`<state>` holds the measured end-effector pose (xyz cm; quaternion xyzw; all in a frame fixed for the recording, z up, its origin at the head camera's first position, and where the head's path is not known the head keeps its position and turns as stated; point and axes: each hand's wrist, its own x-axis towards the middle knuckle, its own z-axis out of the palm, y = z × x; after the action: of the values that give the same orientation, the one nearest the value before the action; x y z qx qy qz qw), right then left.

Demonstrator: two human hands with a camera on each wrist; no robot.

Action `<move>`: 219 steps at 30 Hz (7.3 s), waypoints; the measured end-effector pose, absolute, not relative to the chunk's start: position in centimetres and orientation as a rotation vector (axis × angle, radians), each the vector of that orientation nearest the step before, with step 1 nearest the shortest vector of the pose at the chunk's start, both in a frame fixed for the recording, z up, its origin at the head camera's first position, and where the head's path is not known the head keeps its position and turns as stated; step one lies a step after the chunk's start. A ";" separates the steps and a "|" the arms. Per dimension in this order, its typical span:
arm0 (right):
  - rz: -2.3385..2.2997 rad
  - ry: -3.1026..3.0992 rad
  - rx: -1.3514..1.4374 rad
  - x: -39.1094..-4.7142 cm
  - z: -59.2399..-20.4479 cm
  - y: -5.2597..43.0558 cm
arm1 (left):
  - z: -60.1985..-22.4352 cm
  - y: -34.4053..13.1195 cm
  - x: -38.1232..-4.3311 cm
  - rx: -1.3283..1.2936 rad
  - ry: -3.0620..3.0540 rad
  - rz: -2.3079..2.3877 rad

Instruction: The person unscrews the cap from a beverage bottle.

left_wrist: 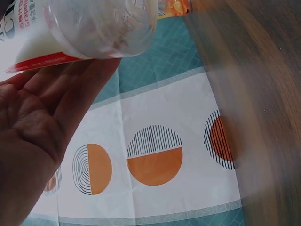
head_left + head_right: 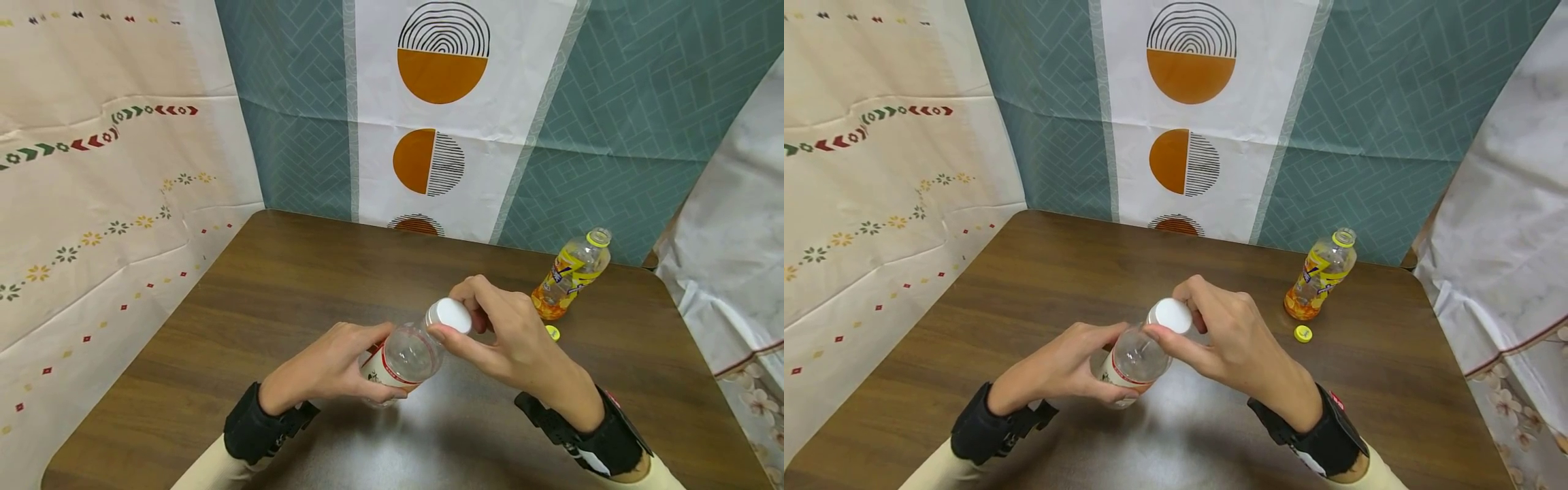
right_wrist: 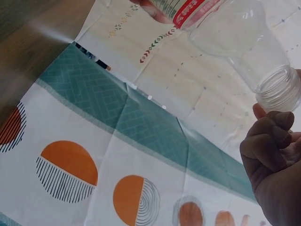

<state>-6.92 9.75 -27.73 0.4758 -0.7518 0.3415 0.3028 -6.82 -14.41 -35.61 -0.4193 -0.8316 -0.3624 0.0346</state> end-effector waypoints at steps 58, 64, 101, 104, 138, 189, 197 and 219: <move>0.819 -2.419 1.179 -6.0 -24.3 11.7 | -35.8 -14.1 -6.8 -1.263 -2.545 -1.253; 0.832 -2.361 0.902 -4.5 -23.4 10.6 | -35.8 -14.2 -7.0 -1.150 -2.549 -1.198; 0.654 -2.429 0.678 -4.6 -24.3 8.3 | -35.8 -14.1 -7.1 -1.072 -2.551 -1.039; 0.654 -2.430 0.690 -4.6 -24.2 8.4 | -35.8 -14.1 -7.1 -1.077 -2.547 -1.035; 0.909 -2.387 1.292 -3.7 -22.0 11.5 | -35.1 -14.2 -6.5 -1.301 -2.566 -1.238; 0.549 -2.623 0.568 -3.6 -23.3 9.2 | -35.2 -14.8 -7.4 -1.174 -2.656 -1.041; 0.563 -2.602 0.622 -4.4 -24.0 9.0 | -35.3 -14.7 -7.3 -1.170 -2.674 -0.985; 0.756 -2.725 0.931 -4.7 -22.5 10.9 | -35.1 -14.7 -7.1 -1.220 -2.682 -1.089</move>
<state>-4.69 10.89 -22.53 0.3116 -0.9122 0.2531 0.0819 -7.13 -14.73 -35.06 -0.3884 -0.8538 -0.3465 0.0001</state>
